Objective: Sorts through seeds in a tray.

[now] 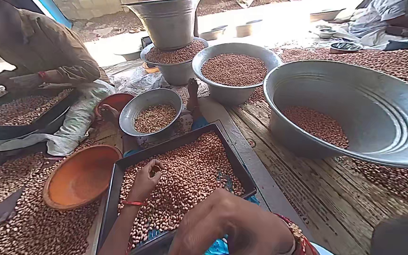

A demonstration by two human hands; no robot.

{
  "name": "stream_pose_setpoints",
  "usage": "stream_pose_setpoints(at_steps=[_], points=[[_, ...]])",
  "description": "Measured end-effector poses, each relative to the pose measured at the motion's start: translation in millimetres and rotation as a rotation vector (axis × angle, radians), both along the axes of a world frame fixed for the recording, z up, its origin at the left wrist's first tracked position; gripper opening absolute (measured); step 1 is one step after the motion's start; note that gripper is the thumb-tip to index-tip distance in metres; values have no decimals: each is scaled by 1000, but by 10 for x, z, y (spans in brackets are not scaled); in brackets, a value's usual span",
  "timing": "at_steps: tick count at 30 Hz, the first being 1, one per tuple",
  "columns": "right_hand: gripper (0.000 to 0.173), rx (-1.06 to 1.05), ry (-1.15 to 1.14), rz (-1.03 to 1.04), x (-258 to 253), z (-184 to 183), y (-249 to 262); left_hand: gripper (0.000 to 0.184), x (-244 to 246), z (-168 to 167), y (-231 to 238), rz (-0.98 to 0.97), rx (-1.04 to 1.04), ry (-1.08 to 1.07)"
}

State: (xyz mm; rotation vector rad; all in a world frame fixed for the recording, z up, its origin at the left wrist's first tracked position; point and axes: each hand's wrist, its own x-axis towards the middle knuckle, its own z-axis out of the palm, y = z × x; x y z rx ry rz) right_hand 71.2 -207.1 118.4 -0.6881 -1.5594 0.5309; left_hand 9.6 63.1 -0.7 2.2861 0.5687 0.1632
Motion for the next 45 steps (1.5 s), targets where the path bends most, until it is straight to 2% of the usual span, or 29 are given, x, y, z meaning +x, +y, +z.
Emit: stream_pose_setpoints(at_steps=[2,4,5,7,10,13,15,17,18,19,20,22,24,25,26,28,30,32,35,39,42,44,45], points=[[13,-247,-132,-433,180,-212,35,17,-23,50,-153,-53,109,22],[15,-605,-314,-758,340,-431,53,16,-11,5,-272,-97,250,1],[17,-794,-401,-833,395,-519,56,17,9,-28,-313,-115,300,5],[20,-1099,-525,-846,437,-681,72,20,43,-84,-355,-147,347,34],[21,-1254,-575,-768,394,-926,99,18,51,-106,-339,-145,367,60],[21,-1262,-540,-710,343,-1069,119,16,9,-80,-256,-149,255,58],[23,-1275,-548,-694,315,-1143,153,13,-105,-35,-145,-267,-8,56],[25,-1292,-572,-690,307,-1173,188,12,-260,23,-4,-595,-469,104],[25,-1291,-588,-693,309,-1169,200,18,-315,49,46,-789,-669,146],[24,-1286,-598,-684,315,-1145,205,24,-352,71,71,-925,-797,169],[24,-1260,-592,-657,323,-1108,198,28,-385,94,95,-969,-842,161],[22,-1098,-492,-515,351,-1049,167,29,-446,161,157,-774,-673,100],[23,-924,-307,-278,372,-984,167,31,-437,206,223,-435,-304,105],[25,-904,-257,-216,383,-945,170,31,-413,218,273,-291,-134,146],[27,-930,-271,-241,405,-920,161,31,-386,217,328,-174,15,202],[28,-1125,-450,-477,448,-918,111,32,-329,214,394,-17,260,387],[33,-1435,-642,-646,452,-918,112,38,-264,232,344,5,404,649],[38,-1570,-696,-637,424,-963,141,47,-200,174,171,-52,452,794],[43,-1503,-655,-530,266,-1070,268,50,-136,107,-223,-178,463,828],[51,-1313,-505,-515,47,-1127,514,49,-136,83,-435,-295,190,761],[56,-1077,-352,-458,98,-1136,610,59,-305,22,-307,-229,-192,485],[47,-949,-242,-476,237,-1071,587,64,-421,45,-227,-153,-408,251],[38,-924,-225,-535,326,-1040,550,60,-464,60,-185,-139,-465,152]])
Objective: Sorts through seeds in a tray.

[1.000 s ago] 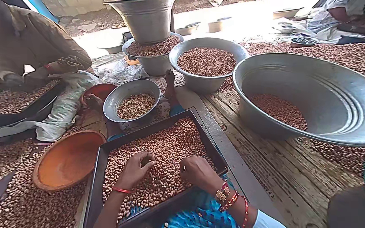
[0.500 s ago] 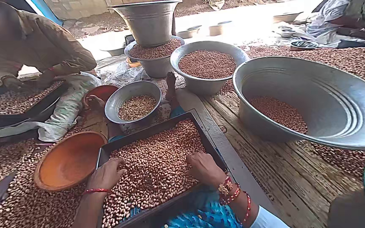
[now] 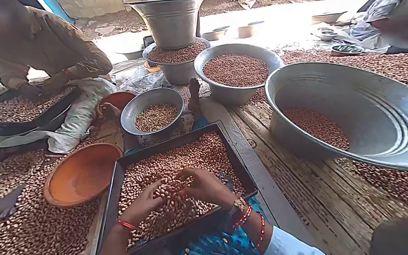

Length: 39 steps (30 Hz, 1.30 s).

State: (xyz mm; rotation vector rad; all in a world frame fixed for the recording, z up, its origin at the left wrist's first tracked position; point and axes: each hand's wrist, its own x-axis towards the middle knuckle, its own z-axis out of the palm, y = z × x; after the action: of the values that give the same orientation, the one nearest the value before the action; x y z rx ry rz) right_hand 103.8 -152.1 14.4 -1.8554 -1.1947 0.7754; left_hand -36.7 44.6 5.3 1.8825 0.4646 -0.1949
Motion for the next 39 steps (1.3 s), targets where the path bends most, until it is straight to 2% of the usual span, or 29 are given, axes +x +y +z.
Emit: stream_pose_setpoints(at_steps=[2,4,7,10,14,19,21,24,25,27,29,31,34,37,39], points=[[23,-57,-139,-151,185,16,-75,46,-60,41,122,-3,-10,-140],[22,-245,-277,-211,342,4,-128,39,-102,116,209,-3,51,-192],[23,-425,-336,-189,438,-102,-127,33,-125,229,212,75,240,-206],[24,-463,-333,-174,428,-216,-97,26,-95,220,149,106,501,-249],[24,-484,-325,-171,435,-215,-85,14,53,93,-86,7,798,-363],[24,-524,-320,-150,443,-208,-107,13,290,-104,-398,-64,973,-211],[25,-546,-329,-157,443,-211,-130,16,369,-112,-442,-107,973,-95],[24,-541,-331,-135,400,-128,-191,17,392,-68,-344,-74,763,-85],[23,-473,-288,-85,382,-69,-240,18,389,-54,-279,-33,651,-113],[21,-206,-90,106,370,34,-338,23,399,-25,-167,38,431,-170],[19,48,158,264,364,58,-367,27,447,8,-146,59,328,-210],[19,89,161,211,369,100,-377,20,529,54,-216,18,456,-176],[22,-82,-79,-7,406,123,-385,20,672,53,-409,-88,736,-49],[25,-175,-129,-64,425,54,-402,24,758,22,-498,-166,811,98],[25,-211,-119,-71,418,10,-424,20,734,25,-461,-181,770,79]])
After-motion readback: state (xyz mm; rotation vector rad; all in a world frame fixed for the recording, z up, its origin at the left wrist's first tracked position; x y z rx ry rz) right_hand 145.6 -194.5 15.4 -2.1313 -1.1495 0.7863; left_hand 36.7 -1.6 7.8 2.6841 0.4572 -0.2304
